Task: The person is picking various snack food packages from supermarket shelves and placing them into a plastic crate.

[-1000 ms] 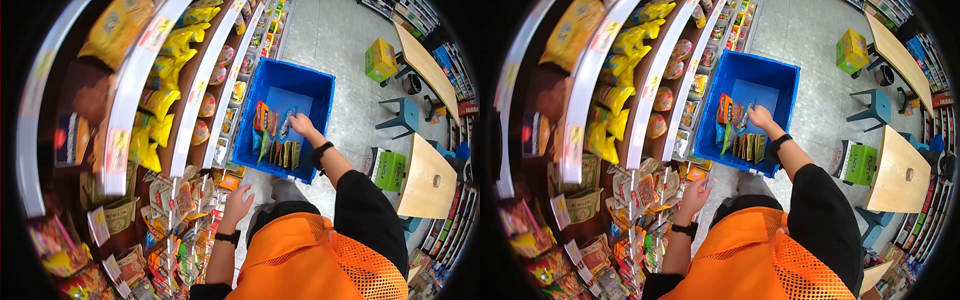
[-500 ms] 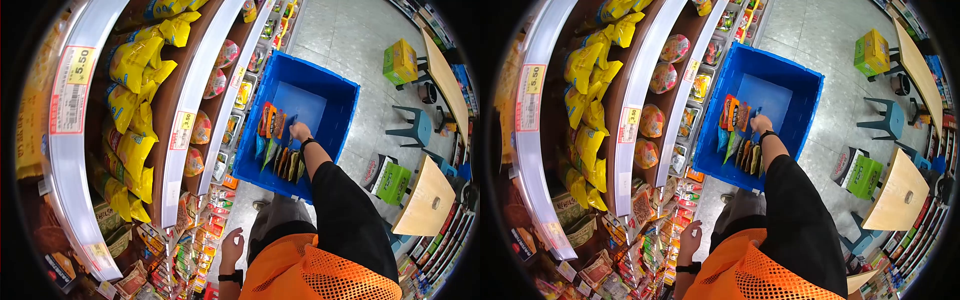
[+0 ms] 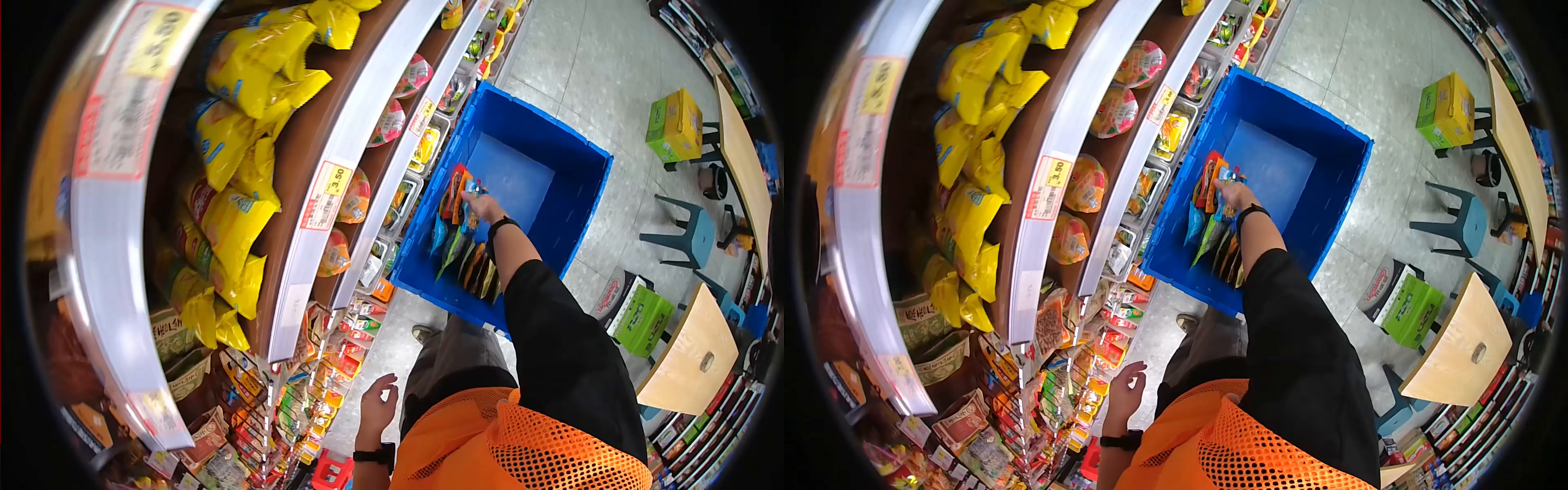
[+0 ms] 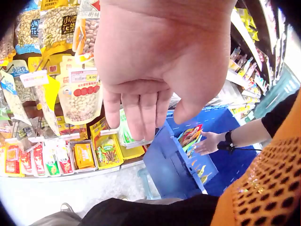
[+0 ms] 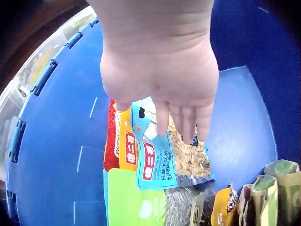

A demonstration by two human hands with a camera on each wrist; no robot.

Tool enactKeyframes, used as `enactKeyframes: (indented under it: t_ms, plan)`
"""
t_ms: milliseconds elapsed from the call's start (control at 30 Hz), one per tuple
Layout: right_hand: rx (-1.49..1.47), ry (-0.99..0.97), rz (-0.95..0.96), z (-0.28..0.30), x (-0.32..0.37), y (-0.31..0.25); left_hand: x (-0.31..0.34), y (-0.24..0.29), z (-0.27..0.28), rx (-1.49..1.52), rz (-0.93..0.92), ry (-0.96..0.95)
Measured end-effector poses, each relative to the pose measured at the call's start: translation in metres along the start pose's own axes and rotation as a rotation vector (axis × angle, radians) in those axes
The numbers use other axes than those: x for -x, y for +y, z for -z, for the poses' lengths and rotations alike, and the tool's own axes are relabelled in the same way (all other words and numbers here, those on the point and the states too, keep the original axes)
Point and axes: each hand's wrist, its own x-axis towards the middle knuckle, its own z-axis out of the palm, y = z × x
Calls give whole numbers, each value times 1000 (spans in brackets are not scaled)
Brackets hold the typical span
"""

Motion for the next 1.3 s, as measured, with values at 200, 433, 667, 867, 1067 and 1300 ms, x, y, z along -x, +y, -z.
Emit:
enactKeyframes:
  t_ms: [200, 433, 667, 867, 1067, 1300]
  plan:
    - [399, 155, 443, 8, 20, 22, 6, -12, 10, -22, -94, 87]
    - [471, 29, 597, -1, 188, -25, 8, -101, 36, 244, -88, 425]
    - [659, -540, 1039, -130, 331, -59, 11, -142, 101, 492, -166, 813]
    - [280, -404, 1038, -237, 403, -139, -48, -138, 132, 633, -376, 682]
    - [53, -287, 1070, -311, 373, -173, -68, -140, 138, 400, -231, 870]
    - [-302, -320, 980, -301, 425, -171, -33, -135, 133, 428, -351, 740]
